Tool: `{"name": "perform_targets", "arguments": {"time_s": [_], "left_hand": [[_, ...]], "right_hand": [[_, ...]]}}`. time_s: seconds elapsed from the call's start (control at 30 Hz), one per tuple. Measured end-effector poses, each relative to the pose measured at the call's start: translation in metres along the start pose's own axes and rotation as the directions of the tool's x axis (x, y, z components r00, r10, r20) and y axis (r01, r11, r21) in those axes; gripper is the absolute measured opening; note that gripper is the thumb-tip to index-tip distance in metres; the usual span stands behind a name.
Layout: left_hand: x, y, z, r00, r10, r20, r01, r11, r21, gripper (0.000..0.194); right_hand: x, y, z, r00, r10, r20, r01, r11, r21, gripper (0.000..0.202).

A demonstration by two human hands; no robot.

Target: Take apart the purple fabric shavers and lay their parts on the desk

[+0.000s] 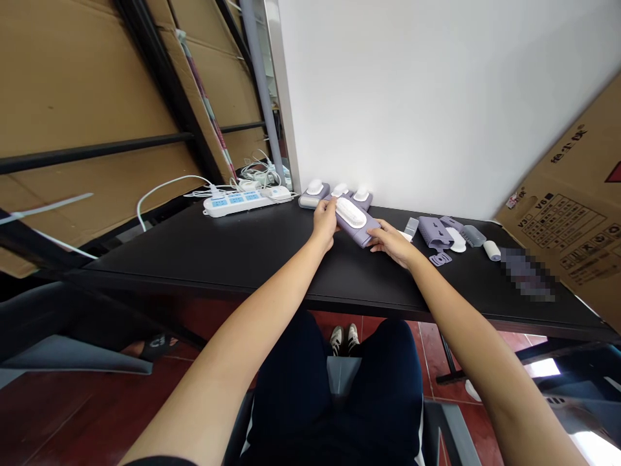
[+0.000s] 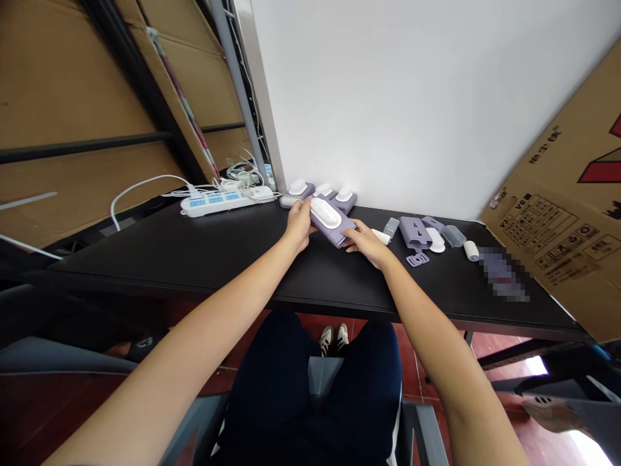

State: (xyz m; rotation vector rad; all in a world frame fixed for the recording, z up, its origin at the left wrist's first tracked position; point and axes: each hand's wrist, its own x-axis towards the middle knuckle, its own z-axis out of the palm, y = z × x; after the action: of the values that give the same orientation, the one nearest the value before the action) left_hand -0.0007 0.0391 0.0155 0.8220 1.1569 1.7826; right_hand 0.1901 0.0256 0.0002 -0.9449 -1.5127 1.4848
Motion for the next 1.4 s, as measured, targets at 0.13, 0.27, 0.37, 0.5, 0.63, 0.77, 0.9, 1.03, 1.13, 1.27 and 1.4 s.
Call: {"name": "perform_targets", "arguments": {"time_s": [0.13,0.27,0.37,0.5,0.63,0.77,0.9,1.03,1.13,1.27,1.4], "left_hand": [[0.0,-0.001,0.0,0.999,-0.034,0.003,0.034,0.999,-0.006,0.027],[0.001,-0.003,0.001,0.999,-0.03,-0.01,0.03,0.999,-0.011,0.027],[0.003,-0.005,0.002,1.0,-0.014,-0.025,0.014,1.0,-0.022,0.026],[0.008,-0.008,0.002,0.994,0.07,-0.085,-0.073,0.997,-0.036,0.028],[0.01,-0.011,0.003,0.973,0.185,-0.135,-0.194,0.979,-0.056,0.031],[0.011,-0.014,0.004,0.957,0.222,-0.187,-0.234,0.971,-0.05,0.036],[0.014,-0.017,0.005,0.956,0.206,-0.208,-0.224,0.972,-0.064,0.035],[0.017,-0.02,0.004,0.955,0.194,-0.224,-0.218,0.972,-0.085,0.033],[0.017,-0.019,0.004,0.953,0.161,-0.256,-0.193,0.975,-0.108,0.032],[0.016,-0.016,0.004,0.948,0.13,-0.289,-0.172,0.977,-0.127,0.033],[0.016,-0.014,0.006,0.949,0.134,-0.287,-0.182,0.972,-0.149,0.036]], "right_hand": [[0.002,0.001,-0.001,1.0,-0.011,-0.005,0.011,1.0,-0.023,0.033],[0.003,0.003,-0.001,1.0,-0.011,0.0,0.011,0.999,-0.049,0.037],[0.003,0.002,-0.001,1.0,-0.024,0.014,0.025,0.998,-0.055,0.039],[0.001,-0.002,0.002,0.999,-0.012,0.046,0.012,1.0,0.012,0.044],[0.0,-0.003,0.007,0.997,0.008,0.071,-0.016,0.993,0.12,0.05],[0.003,-0.001,0.01,0.996,0.005,0.084,-0.013,0.995,0.102,0.055],[0.006,-0.001,0.011,0.998,0.015,0.059,-0.02,0.997,0.079,0.06],[0.006,-0.003,0.014,0.999,0.019,0.036,-0.022,0.997,0.073,0.064],[0.006,-0.003,0.018,1.0,-0.008,0.008,0.008,0.999,0.046,0.067],[0.009,0.0,0.023,0.994,-0.075,-0.082,0.072,0.997,-0.039,0.066],[0.01,0.001,0.025,0.987,-0.107,-0.121,0.101,0.993,-0.056,0.065]]}}
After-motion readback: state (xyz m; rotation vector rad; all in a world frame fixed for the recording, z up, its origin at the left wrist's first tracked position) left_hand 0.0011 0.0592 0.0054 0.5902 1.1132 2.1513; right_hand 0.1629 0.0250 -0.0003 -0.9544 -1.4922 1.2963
